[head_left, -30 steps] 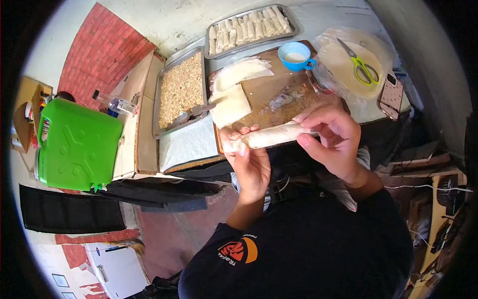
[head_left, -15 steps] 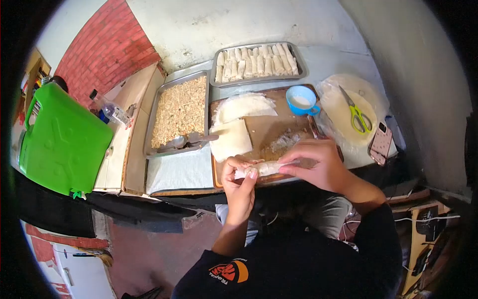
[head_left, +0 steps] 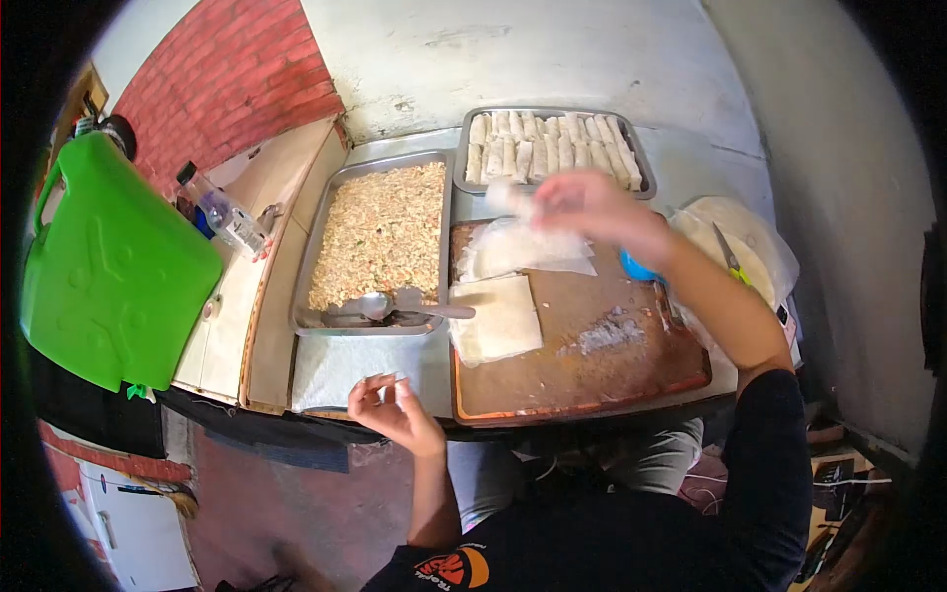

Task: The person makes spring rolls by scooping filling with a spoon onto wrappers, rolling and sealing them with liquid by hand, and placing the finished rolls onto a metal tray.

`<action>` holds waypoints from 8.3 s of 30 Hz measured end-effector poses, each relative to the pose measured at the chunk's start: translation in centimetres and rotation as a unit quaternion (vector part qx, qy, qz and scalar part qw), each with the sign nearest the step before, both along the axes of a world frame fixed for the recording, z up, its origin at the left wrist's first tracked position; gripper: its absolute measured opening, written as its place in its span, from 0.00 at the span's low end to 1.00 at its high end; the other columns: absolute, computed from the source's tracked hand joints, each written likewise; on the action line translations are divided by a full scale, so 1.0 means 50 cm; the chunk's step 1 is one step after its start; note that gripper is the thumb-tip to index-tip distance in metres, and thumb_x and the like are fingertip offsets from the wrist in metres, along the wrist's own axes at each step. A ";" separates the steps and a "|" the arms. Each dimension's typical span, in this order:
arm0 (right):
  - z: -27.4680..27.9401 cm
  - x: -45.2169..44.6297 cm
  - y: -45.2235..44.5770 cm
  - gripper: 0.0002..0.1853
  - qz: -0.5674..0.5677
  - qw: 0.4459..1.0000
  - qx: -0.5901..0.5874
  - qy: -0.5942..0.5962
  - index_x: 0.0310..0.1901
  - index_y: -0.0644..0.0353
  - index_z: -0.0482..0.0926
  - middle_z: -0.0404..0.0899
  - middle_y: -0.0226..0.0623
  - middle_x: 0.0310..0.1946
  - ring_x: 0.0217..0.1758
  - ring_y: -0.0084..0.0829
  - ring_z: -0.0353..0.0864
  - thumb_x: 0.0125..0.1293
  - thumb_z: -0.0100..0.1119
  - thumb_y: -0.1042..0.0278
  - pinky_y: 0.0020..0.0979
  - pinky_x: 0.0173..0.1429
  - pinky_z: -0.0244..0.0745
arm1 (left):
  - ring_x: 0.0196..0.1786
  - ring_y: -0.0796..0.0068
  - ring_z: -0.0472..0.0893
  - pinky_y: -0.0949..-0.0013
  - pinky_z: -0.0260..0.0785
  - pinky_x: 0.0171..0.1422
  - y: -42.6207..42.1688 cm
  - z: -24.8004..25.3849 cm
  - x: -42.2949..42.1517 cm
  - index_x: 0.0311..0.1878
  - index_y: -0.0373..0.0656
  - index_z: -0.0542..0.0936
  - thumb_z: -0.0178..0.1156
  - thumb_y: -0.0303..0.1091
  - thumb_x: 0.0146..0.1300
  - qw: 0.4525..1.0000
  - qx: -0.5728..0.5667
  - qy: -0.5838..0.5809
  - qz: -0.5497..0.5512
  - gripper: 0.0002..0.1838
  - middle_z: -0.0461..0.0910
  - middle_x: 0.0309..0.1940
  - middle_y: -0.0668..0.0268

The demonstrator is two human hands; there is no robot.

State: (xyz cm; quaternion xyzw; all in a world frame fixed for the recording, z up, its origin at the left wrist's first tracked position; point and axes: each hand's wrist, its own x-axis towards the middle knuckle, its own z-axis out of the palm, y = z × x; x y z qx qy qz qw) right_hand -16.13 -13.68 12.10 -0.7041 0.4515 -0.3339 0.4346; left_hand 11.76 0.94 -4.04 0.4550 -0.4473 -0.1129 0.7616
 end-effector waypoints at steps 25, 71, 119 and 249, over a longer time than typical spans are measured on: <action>-0.140 0.111 -0.470 0.18 -0.231 0.904 -0.108 0.343 0.39 0.59 0.86 0.85 0.44 0.35 0.43 0.43 0.86 0.53 0.68 0.55 0.41 0.47 0.81 | 0.51 0.74 0.70 0.70 0.66 0.52 -0.018 -0.032 0.028 0.64 0.40 0.62 0.50 0.35 0.74 0.987 0.160 -0.027 0.021 0.19 0.68 0.51 0.62; -0.263 0.159 0.099 0.11 -0.222 0.910 -0.294 0.189 0.45 0.65 0.75 0.80 0.53 0.24 0.30 0.53 0.84 0.60 0.51 0.79 0.50 0.32 0.78 | 0.43 0.64 0.74 0.61 0.66 0.50 -0.030 -0.012 0.026 0.56 0.37 0.71 0.51 0.35 0.71 0.975 0.162 -0.143 0.045 0.15 0.74 0.40 0.56; -0.250 0.111 0.075 0.03 -0.090 0.849 -0.466 0.233 0.35 0.56 0.82 0.78 0.42 0.32 0.39 0.45 0.81 0.61 0.60 0.71 0.43 0.42 0.77 | 0.37 0.67 0.75 0.66 0.68 0.42 -0.028 -0.001 0.021 0.53 0.38 0.74 0.53 0.33 0.70 0.981 0.146 -0.124 0.040 0.13 0.77 0.35 0.59; -0.034 -0.095 0.337 0.11 -0.104 0.937 -0.330 0.055 0.44 0.58 0.87 0.87 0.38 0.43 0.41 0.30 0.87 0.60 0.64 0.77 0.28 0.47 0.81 | 0.51 0.75 0.80 0.72 0.73 0.57 -0.025 0.126 -0.223 0.68 0.39 0.66 0.66 0.30 0.65 0.674 0.261 0.085 -0.686 0.30 0.78 0.52 0.65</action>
